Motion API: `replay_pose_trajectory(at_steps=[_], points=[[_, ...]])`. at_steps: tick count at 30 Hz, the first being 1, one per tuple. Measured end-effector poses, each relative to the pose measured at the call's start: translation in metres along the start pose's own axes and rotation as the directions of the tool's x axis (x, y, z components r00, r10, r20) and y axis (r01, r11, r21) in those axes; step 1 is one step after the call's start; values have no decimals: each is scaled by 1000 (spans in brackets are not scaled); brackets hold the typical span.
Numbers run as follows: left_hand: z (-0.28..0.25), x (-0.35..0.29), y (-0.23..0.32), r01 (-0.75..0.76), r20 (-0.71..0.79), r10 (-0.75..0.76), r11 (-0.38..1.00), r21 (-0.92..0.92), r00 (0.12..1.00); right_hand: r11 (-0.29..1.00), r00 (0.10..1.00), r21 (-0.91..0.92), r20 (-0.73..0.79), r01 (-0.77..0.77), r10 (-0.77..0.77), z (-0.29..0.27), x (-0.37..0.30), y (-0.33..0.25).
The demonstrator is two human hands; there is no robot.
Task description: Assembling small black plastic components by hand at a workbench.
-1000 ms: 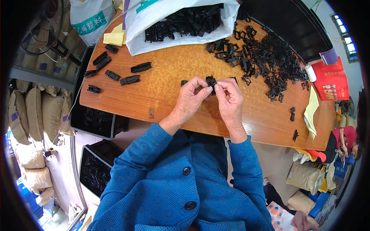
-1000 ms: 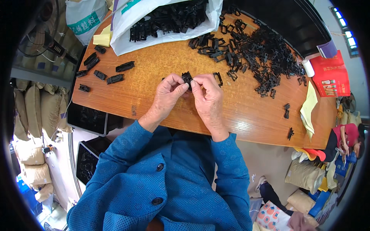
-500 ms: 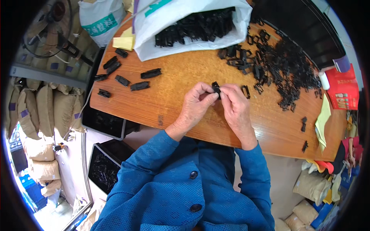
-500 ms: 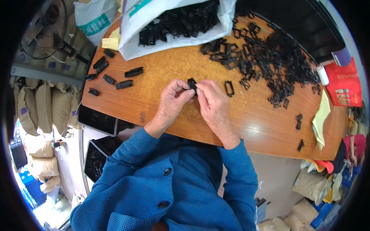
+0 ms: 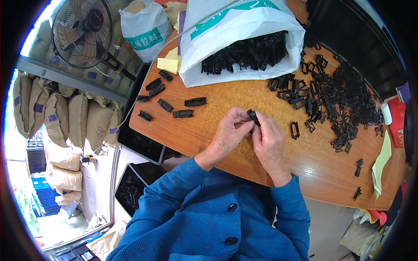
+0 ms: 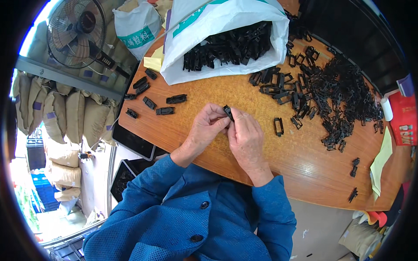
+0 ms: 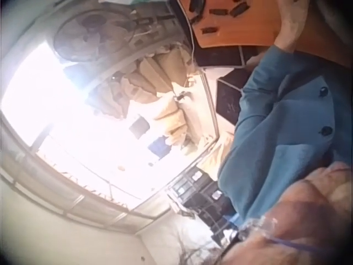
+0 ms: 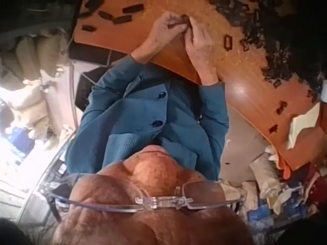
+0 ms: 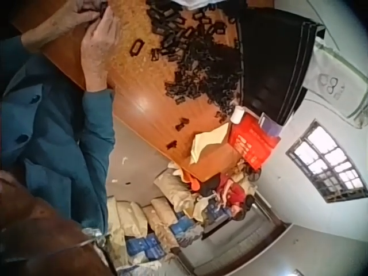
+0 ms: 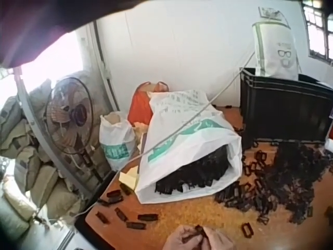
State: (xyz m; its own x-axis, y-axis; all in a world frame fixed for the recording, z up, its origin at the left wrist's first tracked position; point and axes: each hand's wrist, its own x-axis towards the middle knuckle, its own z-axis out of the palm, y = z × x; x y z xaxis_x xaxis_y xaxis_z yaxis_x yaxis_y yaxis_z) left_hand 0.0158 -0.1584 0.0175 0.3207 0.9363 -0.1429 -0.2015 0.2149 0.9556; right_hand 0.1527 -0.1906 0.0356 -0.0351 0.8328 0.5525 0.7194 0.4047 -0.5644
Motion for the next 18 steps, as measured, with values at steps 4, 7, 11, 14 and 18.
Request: replay_pose_trajectory(at_steps=[4,7,11,14,18], points=[[-16,9,22,-31,56,10,914,405,998,927,970,290,28,-240,242,3,-6,13],[-48,53,62,-200,27,327,507,838,945,869,951,401,19,-291,309,-3,-3,11],[-103,119,71,-212,197,570,-40,976,798,855,954,427,76,-294,290,-6,2,8],[-118,140,69,-177,298,556,-262,949,776,867,961,418,75,-272,265,-2,0,18],[-121,139,66,-160,275,579,-242,957,768,886,962,376,75,-270,262,-1,-1,27]])
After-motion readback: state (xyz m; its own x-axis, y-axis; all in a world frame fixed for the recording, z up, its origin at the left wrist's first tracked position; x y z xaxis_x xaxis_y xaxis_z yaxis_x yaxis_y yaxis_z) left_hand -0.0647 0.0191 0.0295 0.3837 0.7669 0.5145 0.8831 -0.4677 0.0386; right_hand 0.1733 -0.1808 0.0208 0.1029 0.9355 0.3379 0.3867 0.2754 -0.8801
